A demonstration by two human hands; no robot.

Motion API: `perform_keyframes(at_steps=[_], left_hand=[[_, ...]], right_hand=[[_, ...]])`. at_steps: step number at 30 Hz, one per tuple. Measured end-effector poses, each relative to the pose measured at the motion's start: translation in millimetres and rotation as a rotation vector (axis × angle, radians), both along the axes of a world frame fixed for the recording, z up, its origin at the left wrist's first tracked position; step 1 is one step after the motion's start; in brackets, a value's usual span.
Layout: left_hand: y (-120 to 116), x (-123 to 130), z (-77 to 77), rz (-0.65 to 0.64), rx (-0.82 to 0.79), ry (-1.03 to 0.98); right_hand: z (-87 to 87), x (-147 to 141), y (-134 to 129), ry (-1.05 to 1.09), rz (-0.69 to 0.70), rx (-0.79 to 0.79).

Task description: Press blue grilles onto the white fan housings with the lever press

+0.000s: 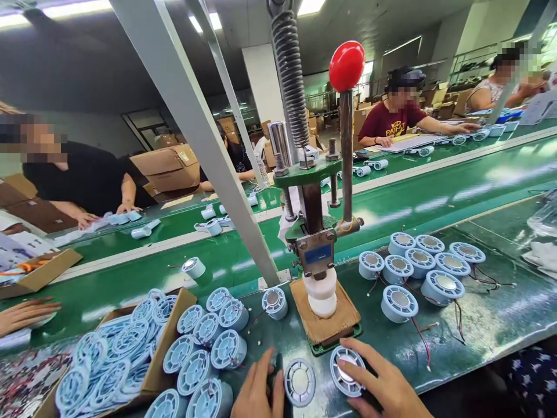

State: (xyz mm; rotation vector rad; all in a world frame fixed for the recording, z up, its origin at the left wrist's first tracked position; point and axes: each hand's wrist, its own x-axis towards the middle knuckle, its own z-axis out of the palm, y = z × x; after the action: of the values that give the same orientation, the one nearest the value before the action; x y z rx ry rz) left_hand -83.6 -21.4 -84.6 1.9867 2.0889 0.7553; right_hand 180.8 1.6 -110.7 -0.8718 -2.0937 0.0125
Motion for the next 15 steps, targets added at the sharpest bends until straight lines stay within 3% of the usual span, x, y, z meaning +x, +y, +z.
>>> perform_keyframes(at_steps=[5, 11, 15], left_hand=[[-3, -8, -3.2, -0.333, 0.030, 0.206], [-2, 3, -10.6, -0.105, 0.034, 0.180], [0, -6, -4.0, -0.227, 0.002, 0.138]], right_hand=[[-3.6, 3, 2, 0.072, 0.031, -0.030], [13.1, 1, -1, 0.098, 0.001, -0.032], [18.6, -3, -1, 0.120, -0.021, -0.020]])
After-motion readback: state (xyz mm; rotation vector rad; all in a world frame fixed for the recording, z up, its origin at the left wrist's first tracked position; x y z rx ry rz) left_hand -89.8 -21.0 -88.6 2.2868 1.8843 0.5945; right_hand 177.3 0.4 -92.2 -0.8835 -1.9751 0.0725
